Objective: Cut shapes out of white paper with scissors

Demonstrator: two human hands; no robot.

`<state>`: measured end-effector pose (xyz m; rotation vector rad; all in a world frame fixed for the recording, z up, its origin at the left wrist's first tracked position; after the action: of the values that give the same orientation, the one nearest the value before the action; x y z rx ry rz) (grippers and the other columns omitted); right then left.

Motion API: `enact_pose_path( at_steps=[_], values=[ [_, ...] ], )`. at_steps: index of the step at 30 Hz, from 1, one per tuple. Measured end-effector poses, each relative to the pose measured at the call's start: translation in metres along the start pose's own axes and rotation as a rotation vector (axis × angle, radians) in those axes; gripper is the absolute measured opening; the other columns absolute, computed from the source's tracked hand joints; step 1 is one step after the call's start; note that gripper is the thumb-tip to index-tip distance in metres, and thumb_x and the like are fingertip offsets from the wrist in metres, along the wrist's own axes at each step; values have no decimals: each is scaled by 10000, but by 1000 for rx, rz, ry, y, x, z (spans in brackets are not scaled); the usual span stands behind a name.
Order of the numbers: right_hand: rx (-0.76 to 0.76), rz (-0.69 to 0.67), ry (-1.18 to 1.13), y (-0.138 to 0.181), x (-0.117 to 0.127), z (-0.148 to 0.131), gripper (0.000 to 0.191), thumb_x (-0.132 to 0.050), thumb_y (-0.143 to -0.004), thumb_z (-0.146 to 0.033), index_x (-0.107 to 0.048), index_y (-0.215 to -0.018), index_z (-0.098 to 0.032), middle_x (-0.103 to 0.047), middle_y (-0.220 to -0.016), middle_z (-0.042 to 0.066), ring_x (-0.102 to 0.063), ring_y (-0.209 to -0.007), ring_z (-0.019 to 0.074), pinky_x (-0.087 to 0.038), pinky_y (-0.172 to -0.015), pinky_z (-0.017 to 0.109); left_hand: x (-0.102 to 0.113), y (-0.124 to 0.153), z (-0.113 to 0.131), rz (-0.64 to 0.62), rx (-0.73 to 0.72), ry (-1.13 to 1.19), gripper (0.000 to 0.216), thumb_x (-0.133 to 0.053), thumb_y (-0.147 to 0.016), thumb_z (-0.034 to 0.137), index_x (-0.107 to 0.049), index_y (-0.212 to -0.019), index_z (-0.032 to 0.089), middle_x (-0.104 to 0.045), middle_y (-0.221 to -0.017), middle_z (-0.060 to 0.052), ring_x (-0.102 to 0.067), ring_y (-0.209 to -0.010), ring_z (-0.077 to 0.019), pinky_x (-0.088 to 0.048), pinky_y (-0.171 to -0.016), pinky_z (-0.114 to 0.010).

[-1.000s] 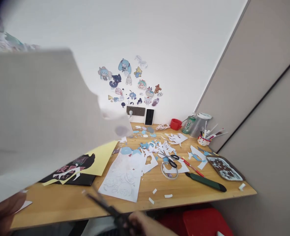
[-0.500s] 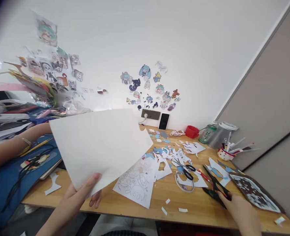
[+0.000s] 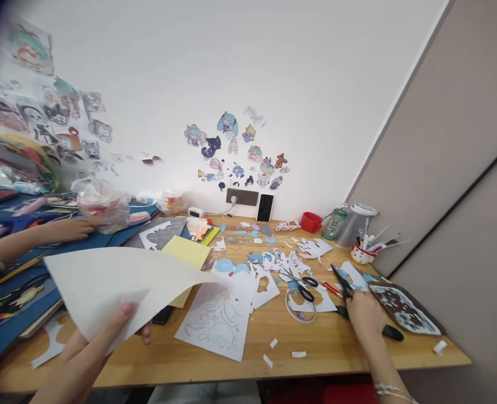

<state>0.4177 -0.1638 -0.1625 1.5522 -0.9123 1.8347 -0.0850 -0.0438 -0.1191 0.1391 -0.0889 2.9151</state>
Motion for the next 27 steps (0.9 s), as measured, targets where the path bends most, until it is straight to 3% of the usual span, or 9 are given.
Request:
enact_pose_path(
  at_steps=[4, 8, 15, 21, 25, 27],
  values=[
    [289, -25, -4, 4, 4, -42, 266, -410, -917, -240, -575, -1106, -149, -580, -1191, 105, -534, -1091, 224, -380, -950, 398, 1, 2, 2, -101, -51, -186, 476, -413, -819, 581, -634, -612, 214, -654, -932, -65, -522, -1003, -265, -386, -920, -305],
    [424, -132, 25, 1, 1, -73, 224, -512, -898, -309, -596, -1023, -143, -612, -1095, 75, -564, -1026, 214, -421, -907, 441, -1, 7, 5, -175, -45, -209, 491, -368, -839, 573, -637, -622, 224, -643, -899, -66, -502, -1035, -268, -359, -958, -311],
    [483, -278, 75, -16, 5, -94, 218, -553, -876, -297, -591, -1015, -134, -595, -1098, 76, -559, -1021, 225, -445, -880, 449, -4, 10, 11, -214, 0, -117, 480, -457, -787, 592, -628, -549, 211, -645, -773, -75, -554, -879, -264, -419, -879, -292],
    [508, -464, 48, -33, 8, -95, 201, -545, -882, -303, -596, -981, -136, -627, -971, 45, -613, -849, 177, -509, -759, 373, -7, 13, 8, -197, 35, 19, 470, -491, -783, 557, -631, -541, 179, -645, -715, -86, -561, -819, -258, -415, -835, -296],
    [489, -473, 32, -43, 5, -89, 207, -542, -882, -318, -606, -922, -125, -631, -916, 28, -614, -804, 172, -513, -721, 350, -9, 13, 4, -105, 9, 192, 373, -553, -767, 501, -664, -645, 166, -636, -605, -52, -536, -616, -208, -409, -772, -302],
    [483, -451, 9, -46, 5, -84, 196, -549, -878, -312, -606, -884, -125, -630, -876, 19, -612, -776, 162, -510, -707, 339, -9, 13, 3, -91, 5, 235, 349, -552, -780, 480, -665, -680, 165, -628, -566, -43, -535, -606, -206, -402, -764, -300]
  ],
)
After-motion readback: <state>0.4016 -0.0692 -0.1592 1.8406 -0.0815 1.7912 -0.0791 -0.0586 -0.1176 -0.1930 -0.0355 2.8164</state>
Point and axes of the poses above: each hand's wrist, its own y-axis away from the middle knuckle, its own x-axis out of the back of the hand, z = x × y, the point moved 2 cm from there along -y, towards the middle knuckle
